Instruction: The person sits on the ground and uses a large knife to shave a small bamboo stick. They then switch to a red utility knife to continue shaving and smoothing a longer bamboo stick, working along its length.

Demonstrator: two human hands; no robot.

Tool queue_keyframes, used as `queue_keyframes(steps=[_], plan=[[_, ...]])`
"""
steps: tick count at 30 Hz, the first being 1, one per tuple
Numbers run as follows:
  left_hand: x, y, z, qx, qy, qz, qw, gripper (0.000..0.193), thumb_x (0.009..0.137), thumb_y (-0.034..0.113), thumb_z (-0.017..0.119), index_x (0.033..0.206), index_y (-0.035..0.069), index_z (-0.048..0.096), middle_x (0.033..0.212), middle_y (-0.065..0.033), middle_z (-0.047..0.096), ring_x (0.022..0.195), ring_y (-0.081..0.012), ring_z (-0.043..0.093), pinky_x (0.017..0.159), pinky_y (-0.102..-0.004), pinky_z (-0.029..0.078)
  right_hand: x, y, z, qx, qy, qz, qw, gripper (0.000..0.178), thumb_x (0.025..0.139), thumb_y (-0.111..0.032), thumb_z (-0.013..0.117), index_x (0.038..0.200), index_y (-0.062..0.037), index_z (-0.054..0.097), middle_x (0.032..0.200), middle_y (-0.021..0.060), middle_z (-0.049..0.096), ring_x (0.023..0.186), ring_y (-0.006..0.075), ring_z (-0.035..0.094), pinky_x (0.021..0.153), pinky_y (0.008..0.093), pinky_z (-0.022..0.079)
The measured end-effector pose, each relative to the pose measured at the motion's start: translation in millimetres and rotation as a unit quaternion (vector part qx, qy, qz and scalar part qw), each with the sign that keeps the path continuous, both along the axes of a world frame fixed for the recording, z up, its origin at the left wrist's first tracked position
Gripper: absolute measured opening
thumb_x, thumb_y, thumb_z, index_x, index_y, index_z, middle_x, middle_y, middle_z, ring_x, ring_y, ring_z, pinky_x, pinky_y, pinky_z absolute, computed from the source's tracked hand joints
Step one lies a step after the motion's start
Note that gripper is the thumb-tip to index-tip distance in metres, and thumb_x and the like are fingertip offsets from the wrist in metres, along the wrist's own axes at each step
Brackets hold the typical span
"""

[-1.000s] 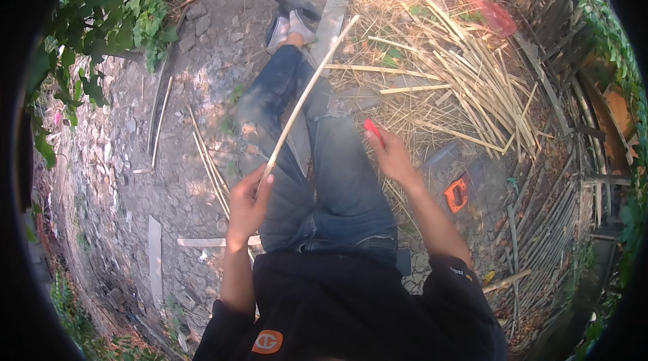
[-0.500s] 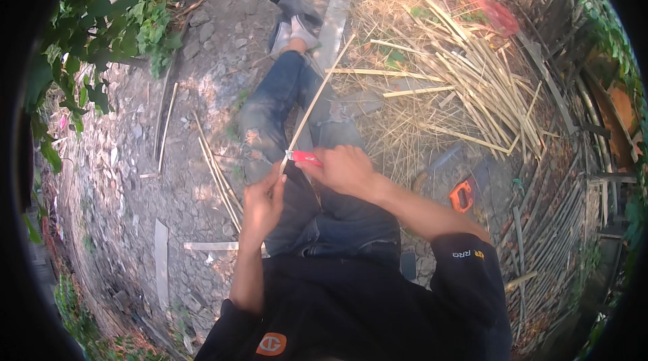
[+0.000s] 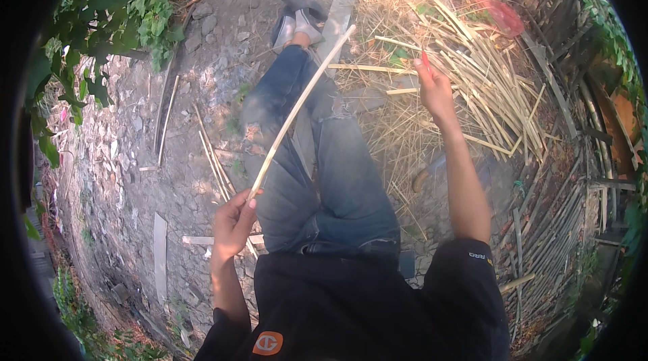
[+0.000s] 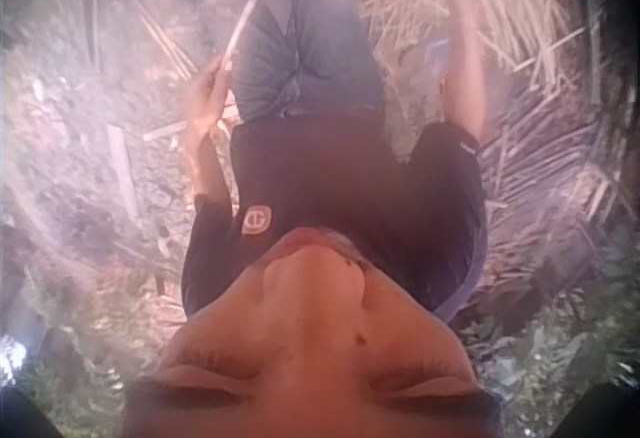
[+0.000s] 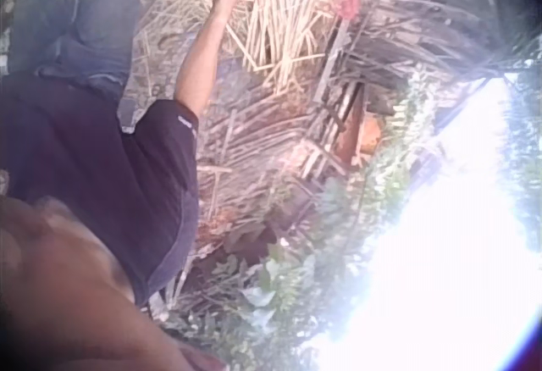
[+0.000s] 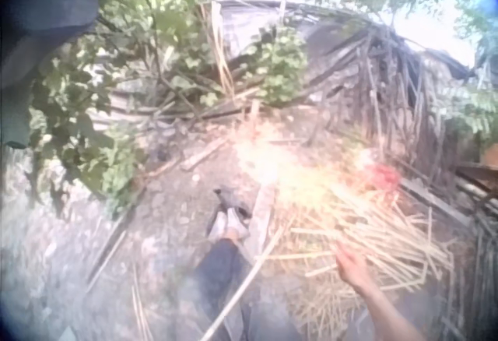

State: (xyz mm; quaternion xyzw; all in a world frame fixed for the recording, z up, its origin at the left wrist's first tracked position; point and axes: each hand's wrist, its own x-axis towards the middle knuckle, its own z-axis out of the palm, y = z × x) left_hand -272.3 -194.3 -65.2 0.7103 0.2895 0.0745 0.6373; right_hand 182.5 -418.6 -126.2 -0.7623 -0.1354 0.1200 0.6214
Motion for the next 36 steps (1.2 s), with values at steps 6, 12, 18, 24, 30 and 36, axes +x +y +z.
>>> queue_keyframes(steps=[6,12,18,24,30,36], plan=[[24.0,-4.5,12.9,0.002,-0.021,-0.047,0.999,0.027,0.108,0.017,0.056,0.129,0.001,0.065,0.066,0.0075,0.046,0.058,-0.0018,0.039,0.053,-0.0217,0.029,-93.8,75.6,86.4,0.057,0.036,0.128,0.990,0.039,0.099,-0.041,0.070,0.086,-0.0050,0.067,0.059,-0.0089,0.043,0.051,0.0025,0.038,0.048,0.0254,0.028],[28.9,-2.1,9.7,-0.009,0.014,-0.028,0.999,0.028,0.105,0.017,0.060,0.128,0.001,0.064,0.074,-0.0012,0.060,0.060,-0.0068,0.052,0.055,-0.0234,0.038,-106.3,99.3,84.9,0.071,0.012,0.158,0.985,0.033,0.097,-0.034,0.074,0.087,-0.0037,0.067,0.062,-0.0069,0.049,0.058,0.0034,0.045,0.052,0.0269,0.035],[88.0,-32.2,16.8,0.465,-0.147,0.062,0.871,0.038,0.090,0.012,0.072,0.127,0.005,0.067,0.119,-0.0149,0.063,0.105,-0.0290,0.063,0.088,-0.0394,0.051,-145.1,131.0,74.6,0.010,-0.171,0.131,0.977,0.029,0.094,-0.028,0.071,0.095,0.0009,0.067,0.069,0.0199,0.065,0.066,0.0344,0.068,0.064,0.0439,0.051],[143.0,-69.7,44.9,0.488,-0.216,-0.151,0.832,0.038,0.085,0.015,0.076,0.122,0.007,0.071,0.122,-0.0127,0.064,0.120,-0.0331,0.059,0.108,-0.0498,0.042,-185.5,175.4,48.8,-0.091,-0.212,0.175,0.957,0.029,0.092,-0.030,0.072,0.088,-0.0034,0.063,0.066,0.0205,0.065,0.063,0.0440,0.065,0.060,0.0489,0.051],[182.7,-65.0,37.5,0.437,-0.073,-0.323,0.836,0.035,0.095,0.036,0.068,0.110,0.006,0.077,0.098,-0.0143,0.072,0.107,-0.0325,0.067,0.103,-0.0486,0.045,-204.0,193.4,38.1,-0.115,-0.311,0.222,0.917,0.030,0.090,-0.032,0.072,0.094,-0.0044,0.061,0.064,0.0205,0.065,0.062,0.0438,0.067,0.058,0.0526,0.053],[216.7,-62.6,31.9,0.324,-0.025,-0.423,0.846,0.027,0.089,0.031,0.074,0.091,0.005,0.079,0.081,-0.0163,0.073,0.080,-0.0357,0.072,0.076,-0.0454,0.055,-220.5,204.7,22.4,-0.139,-0.340,0.275,0.889,0.032,0.092,-0.032,0.069,0.098,-0.0016,0.059,0.065,0.0204,0.067,0.062,0.0416,0.069,0.056,0.0527,0.054]])
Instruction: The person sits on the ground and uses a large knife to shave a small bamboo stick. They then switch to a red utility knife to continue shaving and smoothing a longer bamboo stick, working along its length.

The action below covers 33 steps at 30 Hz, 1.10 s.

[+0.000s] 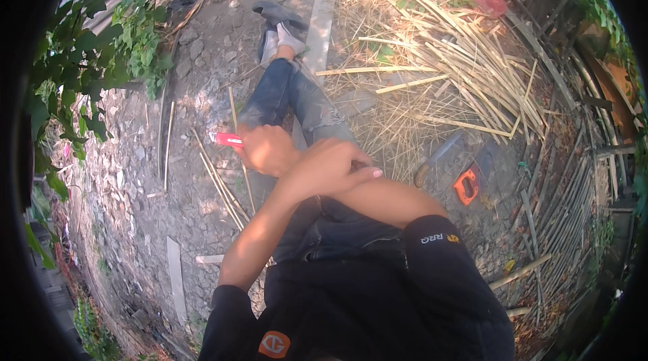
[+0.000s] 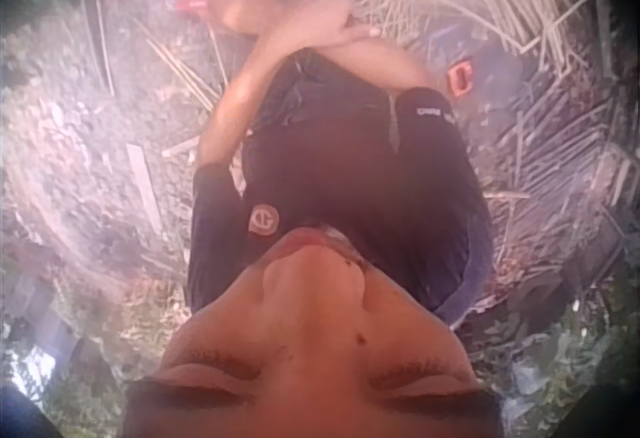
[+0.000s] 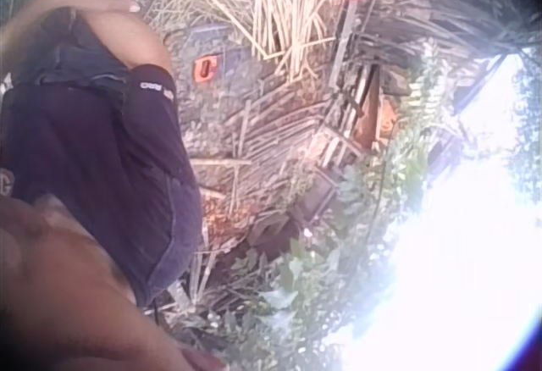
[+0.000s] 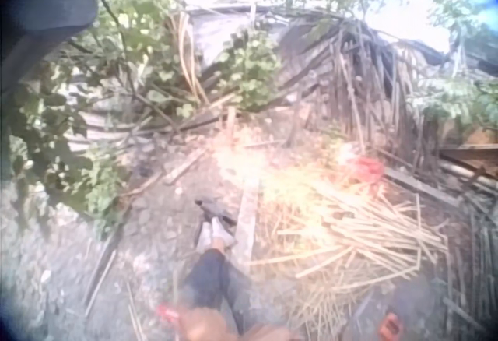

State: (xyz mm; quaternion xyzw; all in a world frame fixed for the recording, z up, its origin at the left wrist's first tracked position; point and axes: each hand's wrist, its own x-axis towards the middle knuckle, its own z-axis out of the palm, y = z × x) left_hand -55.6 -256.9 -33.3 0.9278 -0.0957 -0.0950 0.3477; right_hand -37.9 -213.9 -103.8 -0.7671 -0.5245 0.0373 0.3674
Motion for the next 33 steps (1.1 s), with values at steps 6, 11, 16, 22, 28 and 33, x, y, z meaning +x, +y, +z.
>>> queue_keyframes(steps=[6,11,16,22,28,33], plan=[[16.4,12.5,6.5,-0.034,0.025,0.031,0.999,0.010,0.082,0.015,0.076,0.086,0.006,0.078,0.079,-0.0170,0.073,0.078,-0.0367,0.072,0.071,-0.0453,0.055,-9.9,4.5,-3.7,0.002,-0.002,-0.003,1.000,0.031,0.091,-0.032,0.069,0.095,-0.0027,0.059,0.065,0.0199,0.067,0.063,0.0413,0.069,0.058,0.0530,0.055],[21.4,29.7,7.7,-0.043,-0.069,0.166,0.983,0.008,0.084,0.011,0.073,0.086,0.006,0.078,0.079,-0.0185,0.073,0.082,-0.0392,0.072,0.075,-0.0470,0.056,-10.1,2.1,16.2,-0.070,0.044,-0.017,0.996,0.029,0.088,-0.030,0.072,0.095,-0.0036,0.061,0.065,0.0192,0.067,0.063,0.0410,0.069,0.057,0.0529,0.055],[17.6,37.7,6.7,-0.072,-0.047,0.026,0.996,0.014,0.082,0.019,0.079,0.089,0.006,0.079,0.077,-0.0164,0.073,0.079,-0.0343,0.073,0.074,-0.0436,0.056,-11.9,2.8,2.2,-0.013,0.030,-0.015,0.999,0.027,0.085,-0.026,0.075,0.097,-0.0041,0.063,0.066,0.0186,0.068,0.064,0.0400,0.070,0.058,0.0526,0.055],[12.8,35.3,-13.6,-0.069,0.015,-0.083,0.994,0.021,0.078,0.023,0.085,0.091,0.007,0.079,0.079,-0.0148,0.074,0.078,-0.0315,0.073,0.072,-0.0408,0.056,-18.0,4.1,-3.6,0.004,0.011,-0.021,1.000,0.027,0.083,-0.026,0.076,0.098,-0.0055,0.064,0.067,0.0160,0.068,0.063,0.0384,0.070,0.058,0.0516,0.054],[22.3,25.8,-10.3,-0.019,-0.003,-0.053,0.998,0.014,0.084,0.016,0.078,0.085,0.003,0.076,0.080,-0.0176,0.073,0.080,-0.0375,0.072,0.073,-0.0447,0.056,-18.6,2.6,-3.1,-0.010,0.016,-0.023,1.000,0.028,0.084,-0.026,0.075,0.098,-0.0041,0.063,0.067,0.0177,0.068,0.063,0.0397,0.069,0.058,0.0511,0.054],[53.2,-7.7,-18.1,0.078,-0.068,0.070,0.992,0.020,0.089,0.018,0.073,0.086,-0.001,0.071,0.085,-0.0220,0.071,0.088,-0.0423,0.069,0.079,-0.0514,0.053,-25.7,7.0,-0.8,-0.048,0.052,0.007,0.997,0.029,0.088,-0.024,0.071,0.102,-0.0012,0.062,0.068,0.0221,0.068,0.066,0.0422,0.070,0.060,0.0531,0.055]])
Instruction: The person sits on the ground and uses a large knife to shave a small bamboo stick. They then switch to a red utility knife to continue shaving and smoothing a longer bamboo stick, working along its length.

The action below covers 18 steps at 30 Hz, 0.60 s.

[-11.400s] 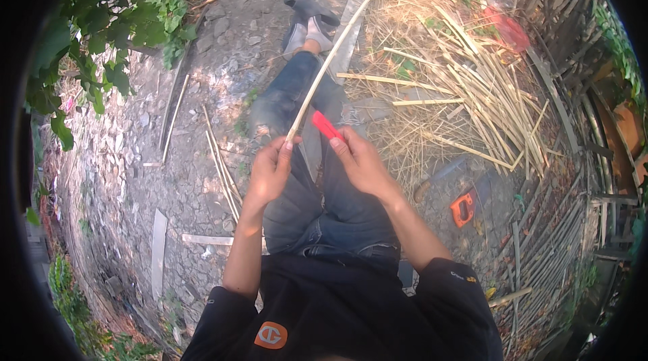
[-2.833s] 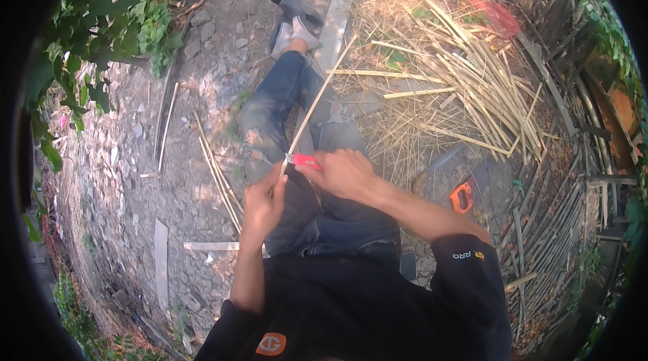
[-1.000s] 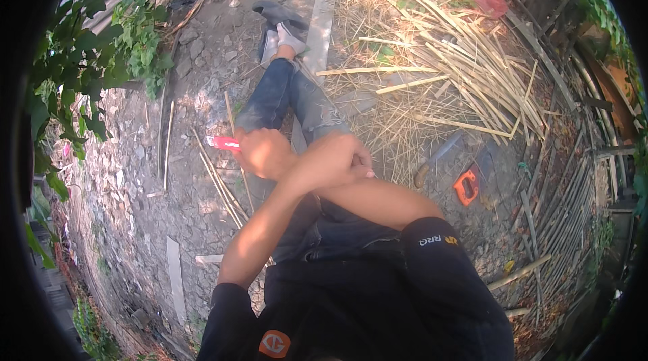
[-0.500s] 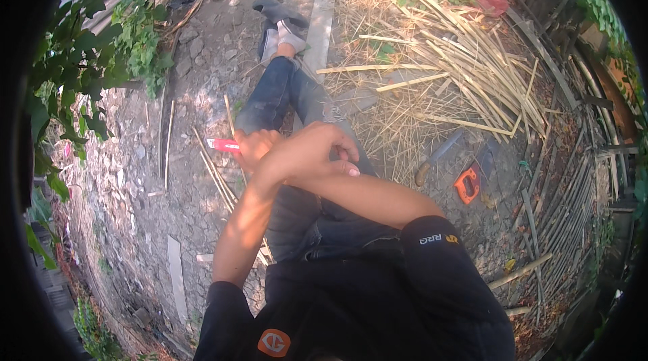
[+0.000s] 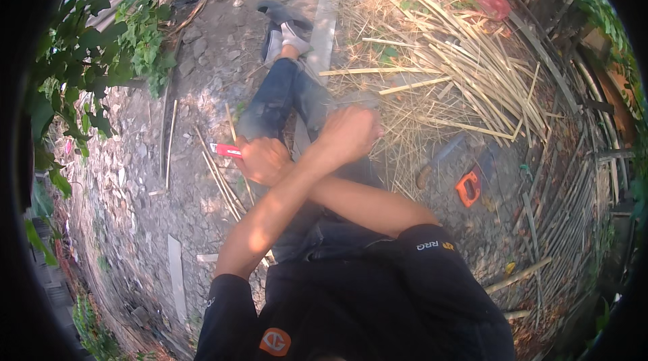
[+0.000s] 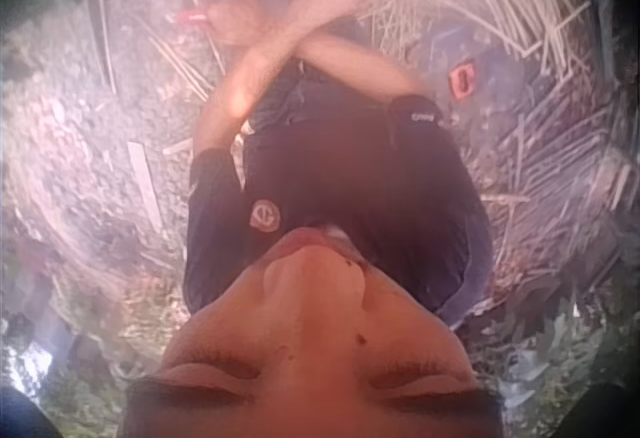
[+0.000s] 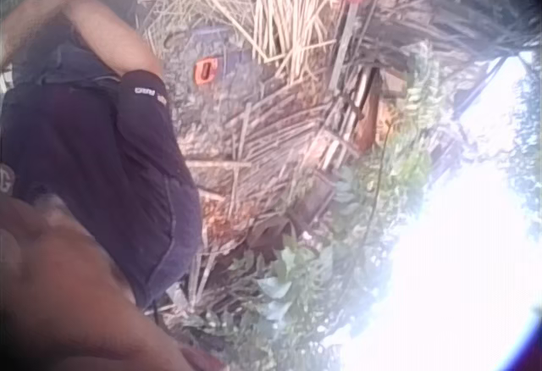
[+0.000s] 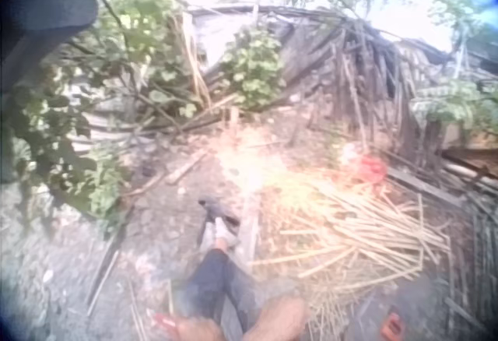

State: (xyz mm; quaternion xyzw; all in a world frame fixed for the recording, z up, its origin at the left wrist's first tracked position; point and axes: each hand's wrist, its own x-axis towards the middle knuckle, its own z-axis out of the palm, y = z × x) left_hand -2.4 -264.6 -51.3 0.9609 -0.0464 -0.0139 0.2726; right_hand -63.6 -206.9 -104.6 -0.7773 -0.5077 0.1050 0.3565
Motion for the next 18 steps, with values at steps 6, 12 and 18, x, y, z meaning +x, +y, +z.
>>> queue_keyframes(steps=[6,12,18], plan=[[11.5,-101.3,-32.8,-0.103,-0.098,-0.100,0.985,0.032,0.092,0.023,0.071,0.114,0.000,0.070,0.122,-0.0266,0.062,0.119,-0.0408,0.061,0.091,-0.0482,0.053,-2.3,4.0,-7.2,-0.012,0.039,0.007,0.999,0.026,0.090,-0.023,0.067,0.104,-0.0012,0.062,0.071,0.0237,0.069,0.069,0.0433,0.070,0.063,0.0526,0.056],[-36.6,-53.1,7.8,-0.194,-0.258,-0.029,0.946,0.040,0.090,0.007,0.070,0.130,0.007,0.069,0.137,-0.0224,0.057,0.118,-0.0361,0.062,0.098,-0.0446,0.052,22.8,2.4,-44.0,0.095,0.151,-0.051,0.983,0.027,0.093,-0.027,0.067,0.092,0.0001,0.064,0.074,0.0188,0.069,0.071,0.0423,0.066,0.066,0.0501,0.051],[-140.0,99.9,-5.7,-0.054,-0.322,0.334,0.884,0.037,0.097,0.011,0.068,0.132,0.000,0.064,0.128,-0.0216,0.063,0.113,-0.0310,0.065,0.099,-0.0405,0.051,92.2,-48.0,-45.0,0.217,0.376,-0.136,0.890,0.027,0.099,-0.024,0.072,0.083,-0.0043,0.061,0.058,-0.0072,0.045,0.049,0.0053,0.039,0.045,0.0270,0.029]])
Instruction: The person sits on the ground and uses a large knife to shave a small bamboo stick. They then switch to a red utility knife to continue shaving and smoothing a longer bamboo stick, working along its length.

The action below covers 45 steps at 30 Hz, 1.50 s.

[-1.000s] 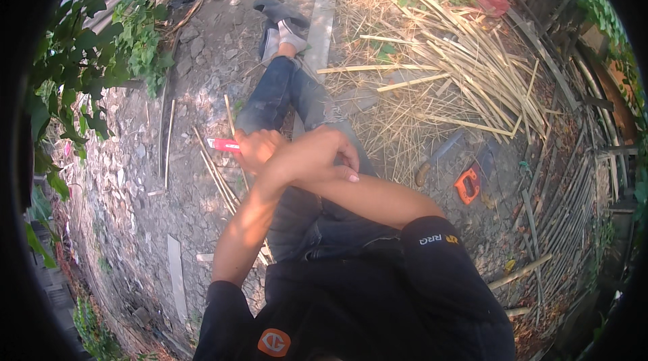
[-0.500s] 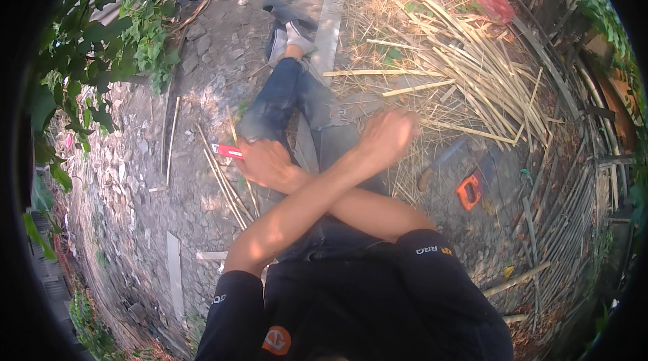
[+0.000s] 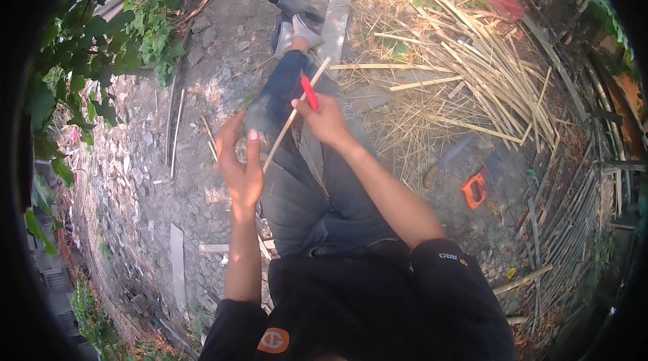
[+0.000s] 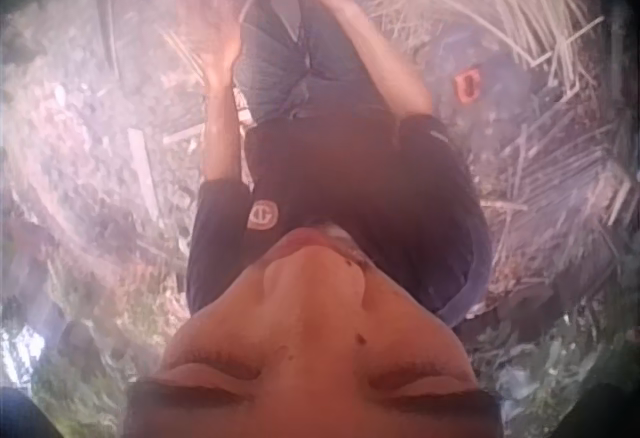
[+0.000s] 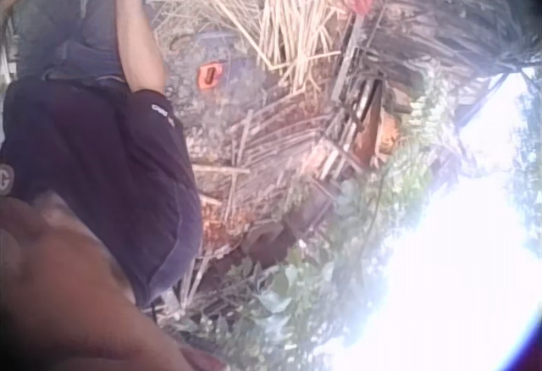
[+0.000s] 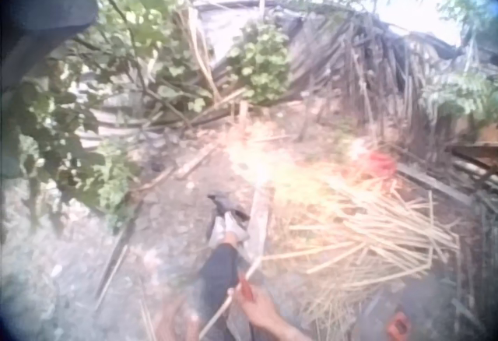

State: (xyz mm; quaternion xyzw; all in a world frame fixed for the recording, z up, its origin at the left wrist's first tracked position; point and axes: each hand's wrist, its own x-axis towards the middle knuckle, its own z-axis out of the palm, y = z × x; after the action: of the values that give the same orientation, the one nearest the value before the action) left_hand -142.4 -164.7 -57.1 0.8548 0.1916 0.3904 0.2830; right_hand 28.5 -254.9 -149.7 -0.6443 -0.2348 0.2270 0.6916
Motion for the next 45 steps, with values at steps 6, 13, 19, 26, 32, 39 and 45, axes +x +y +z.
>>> queue_keyframes(steps=[6,13,19,26,32,39,45], plan=[[-57.1,-3.9,-17.8,-0.258,0.128,-0.107,0.952,0.044,0.103,0.016,0.064,0.142,-0.003,0.057,0.100,-0.0155,0.074,0.079,-0.0168,0.069,0.076,-0.0310,0.056,3.0,-30.9,54.3,0.092,0.121,0.062,0.986,0.027,0.101,-0.021,0.070,0.081,-0.0076,0.058,0.057,-0.0082,0.040,0.047,0.0034,0.031,0.045,0.0254,0.021],[-53.1,-33.6,-0.6,-0.379,0.169,-0.109,0.903,0.037,0.104,0.016,0.063,0.137,0.001,0.064,0.072,-0.0005,0.066,0.057,-0.0040,0.052,0.052,-0.0231,0.043,5.9,-31.3,69.5,0.110,0.109,0.064,0.986,0.026,0.102,-0.025,0.068,0.086,-0.0072,0.058,0.056,-0.0077,0.039,0.047,0.0039,0.030,0.046,0.0244,0.022],[-66.8,-36.9,-7.7,-0.330,0.135,-0.088,0.930,0.031,0.105,0.014,0.061,0.133,0.002,0.067,0.067,0.0008,0.059,0.057,-0.0031,0.047,0.052,-0.0236,0.037,7.9,-36.3,81.5,-0.017,-0.098,0.006,0.995,0.039,0.100,-0.039,0.069,0.088,-0.0020,0.064,0.059,-0.0035,0.049,0.052,0.0093,0.047,0.049,0.0305,0.036],[-63.3,-35.3,-0.4,-0.274,0.147,-0.034,0.950,0.023,0.104,0.011,0.060,0.121,0.000,0.070,0.061,-0.0071,0.052,0.056,-0.0075,0.047,0.052,-0.0288,0.039,-67.5,-64.5,77.9,-0.259,-0.309,0.165,0.900,0.054,0.101,-0.051,0.059,0.086,0.0010,0.069,0.062,0.0213,0.064,0.061,0.0441,0.064,0.058,0.0526,0.049],[-68.4,-37.0,-9.0,-0.210,0.164,-0.018,0.964,0.023,0.103,0.010,0.060,0.120,-0.003,0.070,0.063,-0.0199,0.057,0.052,-0.0142,0.052,0.051,-0.0348,0.042,-55.7,-54.2,57.0,-0.296,-0.333,0.157,0.881,0.056,0.100,-0.053,0.058,0.090,0.0006,0.071,0.066,0.0262,0.064,0.067,0.0492,0.065,0.063,0.0550,0.051],[-87.8,-56.2,-13.8,-0.193,0.240,-0.003,0.951,0.025,0.100,0.013,0.065,0.117,-0.005,0.071,0.064,-0.0214,0.060,0.049,-0.0157,0.053,0.051,-0.0349,0.043,31.4,-61.3,29.7,-0.365,-0.302,0.036,0.880,0.066,0.104,-0.056,0.050,0.088,0.0044,0.069,0.077,0.0311,0.065,0.078,0.0496,0.065,0.074,0.0543,0.049],[-156.0,-37.9,13.5,-0.251,0.227,0.019,0.941,0.023,0.102,0.012,0.064,0.117,-0.004,0.073,0.058,-0.0075,0.054,0.053,-0.0077,0.046,0.050,-0.0285,0.038,208.9,-167.2,-49.6,-0.382,-0.165,-0.239,0.877,0.092,0.100,-0.075,0.037,0.087,0.0095,0.070,0.072,0.0234,0.064,0.072,0.0321,0.060,0.077,0.0439,0.048]])
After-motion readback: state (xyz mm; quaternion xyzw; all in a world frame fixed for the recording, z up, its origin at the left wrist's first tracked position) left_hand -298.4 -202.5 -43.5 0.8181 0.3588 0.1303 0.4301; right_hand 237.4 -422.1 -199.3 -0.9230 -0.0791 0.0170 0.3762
